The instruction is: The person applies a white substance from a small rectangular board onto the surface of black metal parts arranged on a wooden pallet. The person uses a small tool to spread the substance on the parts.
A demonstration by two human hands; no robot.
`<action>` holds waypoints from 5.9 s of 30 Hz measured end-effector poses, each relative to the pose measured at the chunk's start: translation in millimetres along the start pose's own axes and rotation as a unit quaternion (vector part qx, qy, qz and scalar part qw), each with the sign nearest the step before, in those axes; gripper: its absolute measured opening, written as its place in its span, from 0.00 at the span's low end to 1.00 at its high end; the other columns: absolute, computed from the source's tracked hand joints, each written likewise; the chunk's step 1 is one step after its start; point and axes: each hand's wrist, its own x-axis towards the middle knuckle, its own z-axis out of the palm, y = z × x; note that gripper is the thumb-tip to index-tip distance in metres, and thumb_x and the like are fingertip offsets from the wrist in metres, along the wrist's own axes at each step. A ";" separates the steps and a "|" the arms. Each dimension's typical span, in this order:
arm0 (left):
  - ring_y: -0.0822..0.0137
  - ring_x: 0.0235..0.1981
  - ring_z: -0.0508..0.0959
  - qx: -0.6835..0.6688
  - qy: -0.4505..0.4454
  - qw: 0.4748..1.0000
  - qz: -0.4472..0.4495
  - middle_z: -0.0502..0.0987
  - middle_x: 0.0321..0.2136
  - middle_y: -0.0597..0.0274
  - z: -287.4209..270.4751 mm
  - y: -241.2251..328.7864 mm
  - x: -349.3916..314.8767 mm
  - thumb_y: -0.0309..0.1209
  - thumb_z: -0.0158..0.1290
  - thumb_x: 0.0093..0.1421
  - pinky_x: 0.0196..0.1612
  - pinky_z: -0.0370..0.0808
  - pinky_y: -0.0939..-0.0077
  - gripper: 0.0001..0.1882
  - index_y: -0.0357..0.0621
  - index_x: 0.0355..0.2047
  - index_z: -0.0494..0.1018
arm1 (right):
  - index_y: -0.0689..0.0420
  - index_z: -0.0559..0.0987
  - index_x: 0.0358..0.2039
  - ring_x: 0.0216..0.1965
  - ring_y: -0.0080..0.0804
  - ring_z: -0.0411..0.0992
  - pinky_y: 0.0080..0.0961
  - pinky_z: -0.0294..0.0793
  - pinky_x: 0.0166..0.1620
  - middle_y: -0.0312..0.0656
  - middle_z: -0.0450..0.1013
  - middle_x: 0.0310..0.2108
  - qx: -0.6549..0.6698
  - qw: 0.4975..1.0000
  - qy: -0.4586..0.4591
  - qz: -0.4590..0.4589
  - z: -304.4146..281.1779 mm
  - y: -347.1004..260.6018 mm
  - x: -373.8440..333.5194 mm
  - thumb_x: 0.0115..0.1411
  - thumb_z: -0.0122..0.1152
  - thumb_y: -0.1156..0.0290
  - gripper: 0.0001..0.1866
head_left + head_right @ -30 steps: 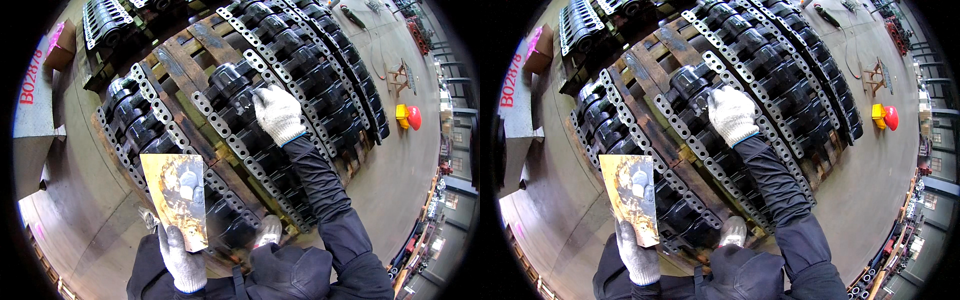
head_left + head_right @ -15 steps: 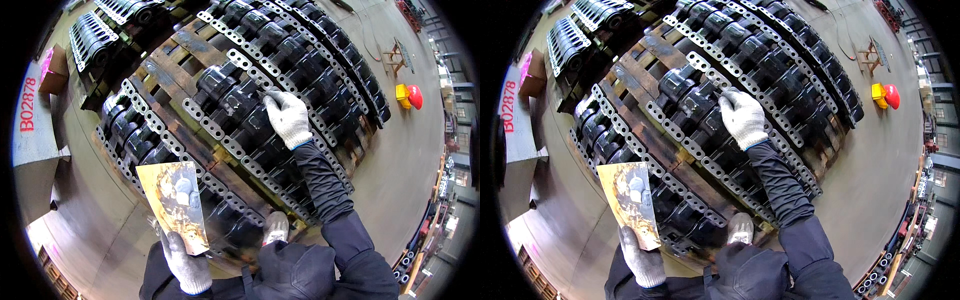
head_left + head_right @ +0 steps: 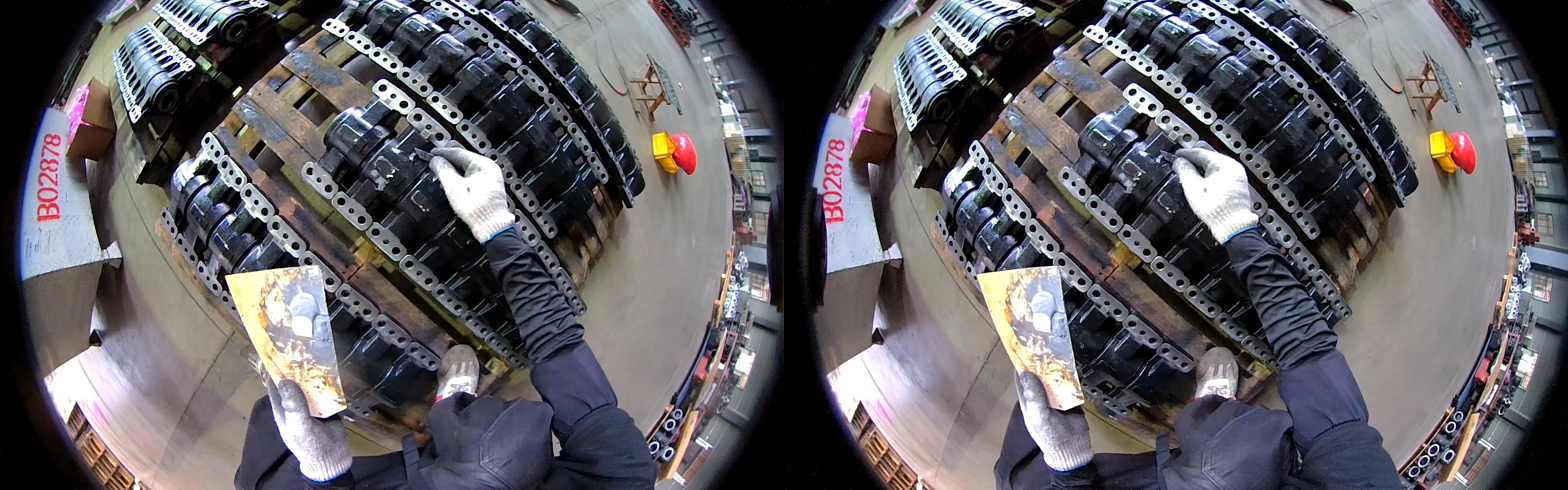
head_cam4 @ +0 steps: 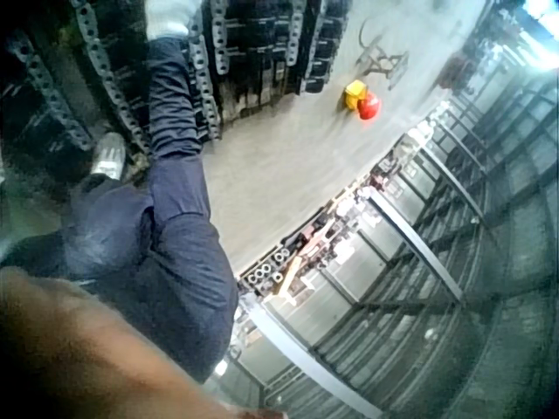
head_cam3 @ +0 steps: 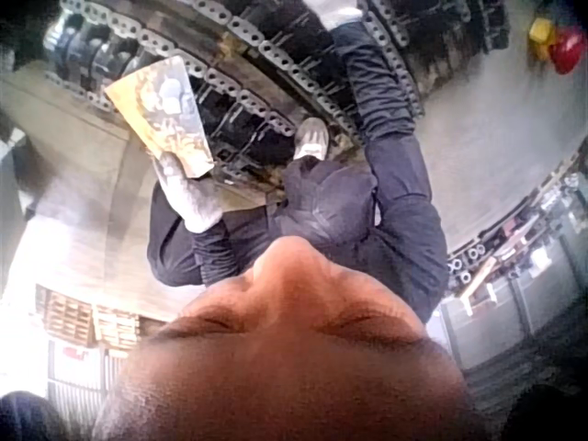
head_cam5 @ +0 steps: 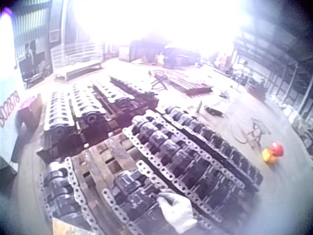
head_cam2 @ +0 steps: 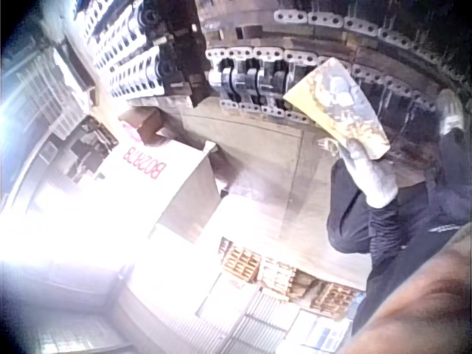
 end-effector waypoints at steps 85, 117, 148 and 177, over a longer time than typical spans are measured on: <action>0.63 0.59 0.77 0.007 -0.017 1.000 -0.011 0.75 0.61 0.57 -2.8 3.8 -2.6 0.40 0.50 0.78 0.62 0.75 0.64 0.26 0.38 0.68 0.65 | 0.48 0.87 0.35 0.44 0.41 0.76 0.41 0.71 0.49 0.36 0.78 0.35 -0.473 0.840 0.005 -0.267 2.5 -28.0 -3.5 0.58 0.69 0.64 0.06; 0.63 0.59 0.77 -0.003 -0.019 1.000 -0.009 0.75 0.61 0.56 -4.5 3.7 -3.5 0.40 0.51 0.77 0.62 0.75 0.64 0.27 0.36 0.69 0.65 | 0.50 0.86 0.42 0.39 0.46 0.80 0.41 0.80 0.42 0.41 0.80 0.36 -0.384 0.899 0.033 -0.207 -5.4 -23.6 -7.1 0.62 0.69 0.67 0.08; 0.57 0.61 0.79 0.002 -0.038 0.997 -0.068 0.74 0.64 0.53 -7.9 5.5 1.3 0.37 0.54 0.75 0.63 0.78 0.57 0.30 0.39 0.71 0.61 | 0.58 0.88 0.44 0.31 0.41 0.81 0.32 0.80 0.35 0.44 0.81 0.32 -0.064 0.962 -0.158 -0.215 7.9 -137.7 -116.1 0.56 0.76 0.76 0.14; 0.59 0.59 0.79 0.004 -0.009 1.000 -0.026 0.74 0.62 0.51 -6.3 8.0 -9.2 0.39 0.55 0.75 0.60 0.79 0.62 0.32 0.37 0.72 0.58 | 0.50 0.88 0.45 0.28 0.43 0.78 0.38 0.76 0.31 0.40 0.79 0.29 -0.094 0.923 -0.249 -0.276 26.1 -156.4 -151.2 0.55 0.74 0.71 0.15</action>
